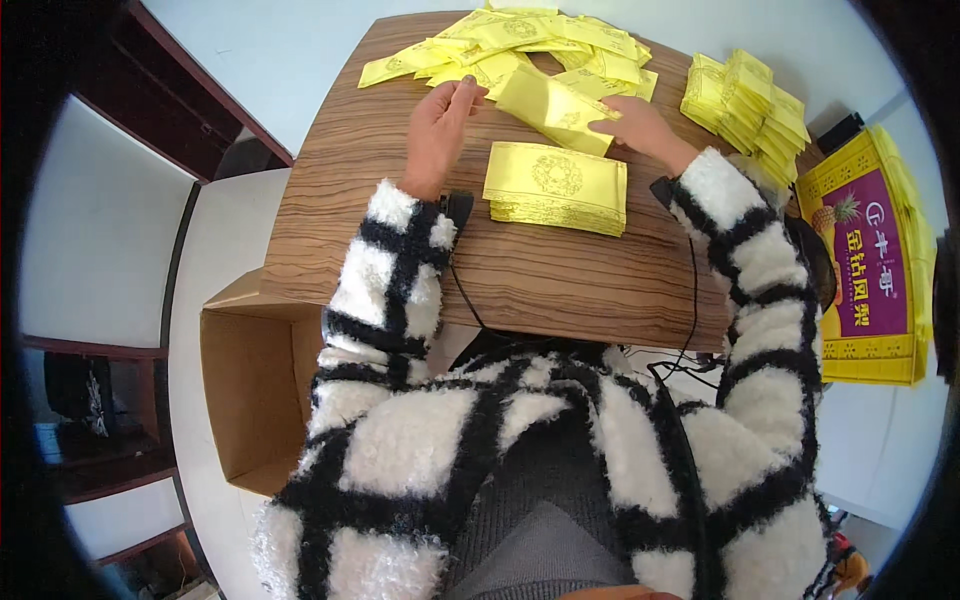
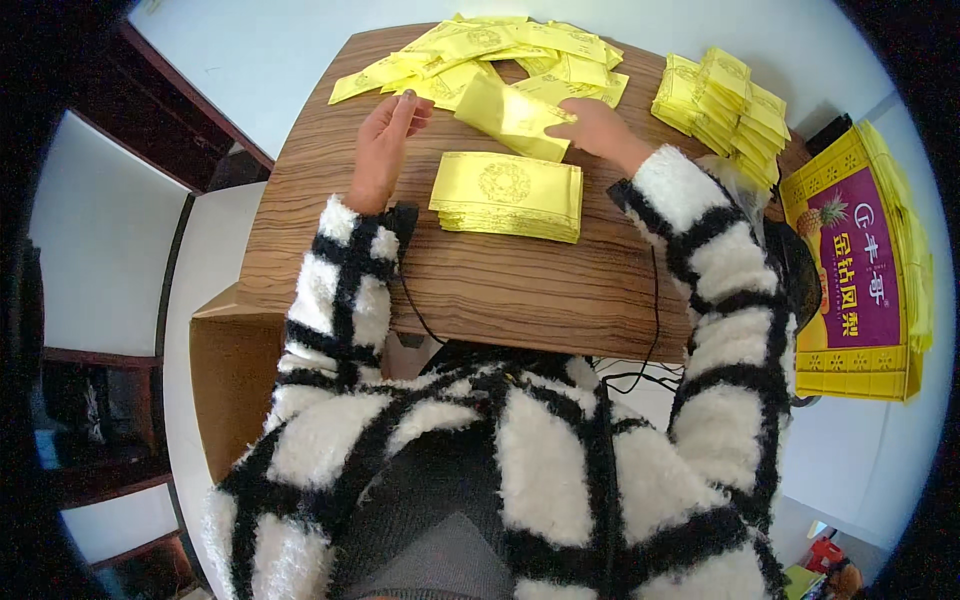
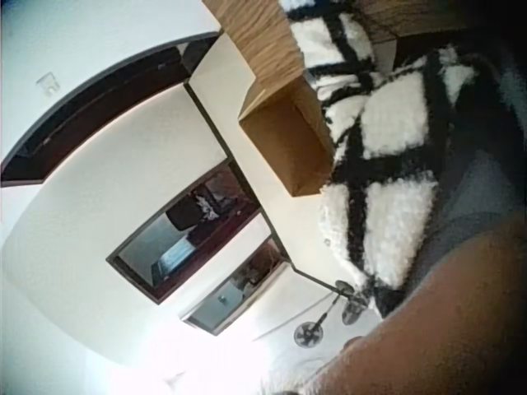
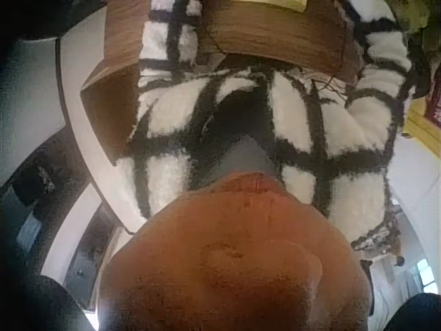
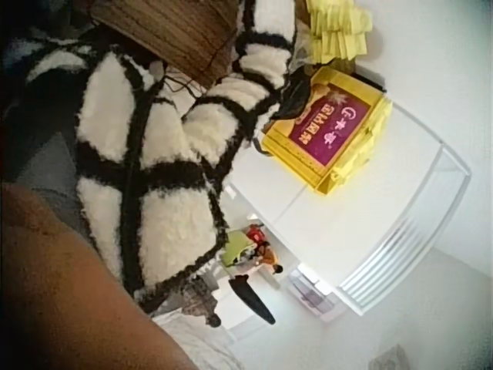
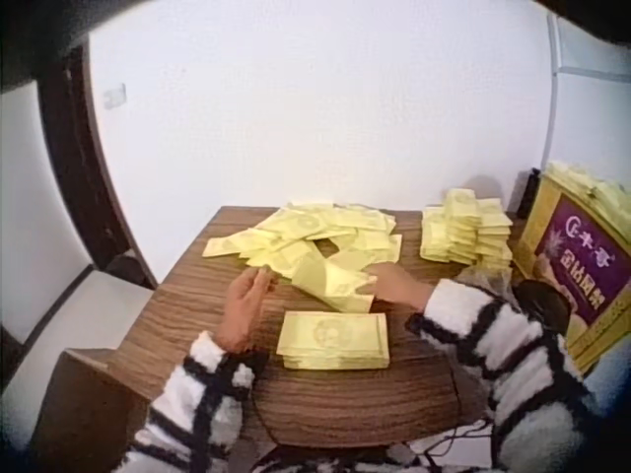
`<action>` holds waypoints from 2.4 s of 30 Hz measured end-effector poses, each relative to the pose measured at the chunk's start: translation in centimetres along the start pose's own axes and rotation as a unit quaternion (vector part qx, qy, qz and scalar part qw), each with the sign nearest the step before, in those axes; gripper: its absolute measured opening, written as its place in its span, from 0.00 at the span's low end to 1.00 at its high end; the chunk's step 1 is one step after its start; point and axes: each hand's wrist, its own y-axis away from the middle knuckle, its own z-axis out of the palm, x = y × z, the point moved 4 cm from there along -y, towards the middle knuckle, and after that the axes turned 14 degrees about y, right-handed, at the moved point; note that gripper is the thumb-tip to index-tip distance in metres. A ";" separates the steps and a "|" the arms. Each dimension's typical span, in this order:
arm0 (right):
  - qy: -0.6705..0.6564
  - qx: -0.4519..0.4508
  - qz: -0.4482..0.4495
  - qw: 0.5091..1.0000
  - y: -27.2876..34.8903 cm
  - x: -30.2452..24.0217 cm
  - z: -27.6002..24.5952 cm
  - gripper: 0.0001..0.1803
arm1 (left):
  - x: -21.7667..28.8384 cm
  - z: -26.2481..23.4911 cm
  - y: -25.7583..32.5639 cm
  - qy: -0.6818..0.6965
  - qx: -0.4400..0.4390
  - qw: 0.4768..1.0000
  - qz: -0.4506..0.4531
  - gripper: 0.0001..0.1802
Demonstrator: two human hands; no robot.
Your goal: Folding and organizing yellow paper bags at a desk.
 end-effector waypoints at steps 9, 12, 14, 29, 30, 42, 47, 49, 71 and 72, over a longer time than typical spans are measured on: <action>0.266 0.187 -0.036 0.945 3.2 2.0 -3.7 0.17 | -0.6 -0.4 0.0 -0.009 -0.004 1.000 -0.011 0.19; 0.262 0.285 -0.071 0.919 4.6 1.4 -5.0 0.17 | -1.1 -0.3 -0.1 -0.007 -0.016 1.000 -0.015 0.18; 0.225 0.308 -0.042 0.923 5.1 1.4 -6.0 0.17 | -1.4 -0.3 -0.2 -0.009 -0.033 0.999 -0.024 0.16; -0.203 0.151 -0.087 0.964 8.8 -11.3 -1.5 0.14 | 1.9 0.6 2.6 -0.003 -0.114 0.992 -0.055 0.12; -0.216 0.123 -0.084 0.965 9.0 -12.0 -0.6 0.14 | 1.6 0.7 3.0 0.000 -0.127 0.989 -0.076 0.11; -0.304 0.143 -0.103 0.936 8.1 -10.6 -1.4 0.14 | 0.5 0.9 2.4 0.214 -0.117 0.969 -0.038 0.10; -0.333 0.114 -0.074 0.933 8.9 -10.7 -2.2 0.13 | 1.0 2.2 3.1 0.136 -0.161 0.975 -0.068 0.10; -0.326 0.101 -0.062 0.938 8.5 -9.4 -1.9 0.14 | -0.2 1.8 3.0 0.112 -0.173 0.973 -0.104 0.12; -0.328 0.037 0.064 0.942 12.9 -4.1 4.3 0.26 | -3.0 0.3 1.6 0.012 -0.164 0.982 -0.095 0.21; -0.328 0.037 0.064 0.942 12.9 -3.9 4.5 0.26 | -3.1 0.4 1.6 -0.020 -0.175 0.980 -0.093 0.20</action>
